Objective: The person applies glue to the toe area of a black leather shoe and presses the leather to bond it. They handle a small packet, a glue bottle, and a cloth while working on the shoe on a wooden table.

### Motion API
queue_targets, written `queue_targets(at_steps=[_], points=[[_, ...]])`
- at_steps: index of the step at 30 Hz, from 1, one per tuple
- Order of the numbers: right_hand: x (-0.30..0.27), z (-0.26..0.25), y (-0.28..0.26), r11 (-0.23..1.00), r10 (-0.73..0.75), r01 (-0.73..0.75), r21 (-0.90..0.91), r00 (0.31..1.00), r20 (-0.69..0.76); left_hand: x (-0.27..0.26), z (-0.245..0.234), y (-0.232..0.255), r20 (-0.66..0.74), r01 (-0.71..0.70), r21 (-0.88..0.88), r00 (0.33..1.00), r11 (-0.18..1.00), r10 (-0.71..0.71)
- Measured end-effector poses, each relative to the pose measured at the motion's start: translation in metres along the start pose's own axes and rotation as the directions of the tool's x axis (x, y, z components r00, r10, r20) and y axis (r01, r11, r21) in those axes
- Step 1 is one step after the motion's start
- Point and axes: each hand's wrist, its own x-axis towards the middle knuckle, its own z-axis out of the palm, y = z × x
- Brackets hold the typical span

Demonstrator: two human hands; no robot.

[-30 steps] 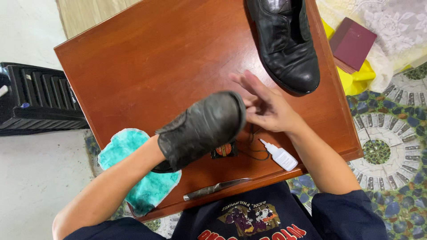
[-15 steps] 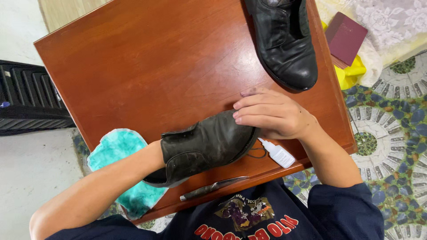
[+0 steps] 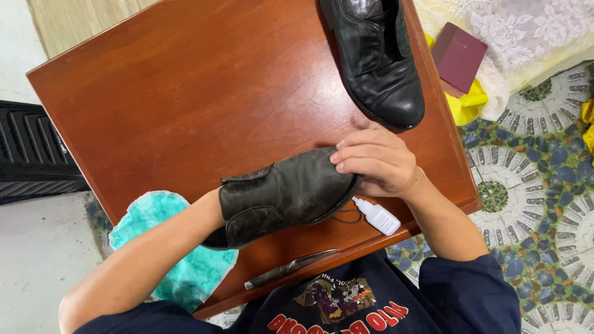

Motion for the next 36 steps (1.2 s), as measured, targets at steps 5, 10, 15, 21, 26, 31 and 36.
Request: queue_targets(at_steps=[5,10,15,21,26,31,36], points=[[0.0,0.001,0.003,0.999,0.036,-0.036,-0.004,0.999,0.003,-0.008,-0.016,-0.005,0.068,0.04,0.011,0.997,0.999,-0.04],[0.006,0.008,0.005,0.999,0.036,-0.036,-0.024,0.999,-0.007,-0.044,-0.077,-0.015,0.047,-0.372,-0.073,0.925,0.925,0.376],[0.025,0.023,0.0,0.993,-0.023,0.021,-0.113,1.0,-0.013,-0.104,-0.056,0.01,-0.766,-0.337,0.359,0.426,0.87,0.481],[0.043,0.042,-0.022,0.977,-0.151,0.154,-0.15,0.988,0.027,-0.072,0.02,0.067,-0.642,-0.256,0.671,0.27,0.696,0.718],[0.052,0.056,-0.027,0.975,-0.214,0.216,-0.049,0.976,0.046,-0.089,0.022,0.074,-0.712,-0.254,0.614,0.23,0.747,0.664],[0.056,0.063,-0.023,0.96,-0.229,0.211,0.182,0.969,0.086,-0.1,0.033,0.06,-0.737,-0.346,0.566,0.194,0.749,0.647],[0.064,0.071,-0.025,0.929,-0.29,0.242,0.281,0.946,0.143,-0.107,0.047,0.053,-0.763,-0.326,0.58,0.102,0.746,0.638]])
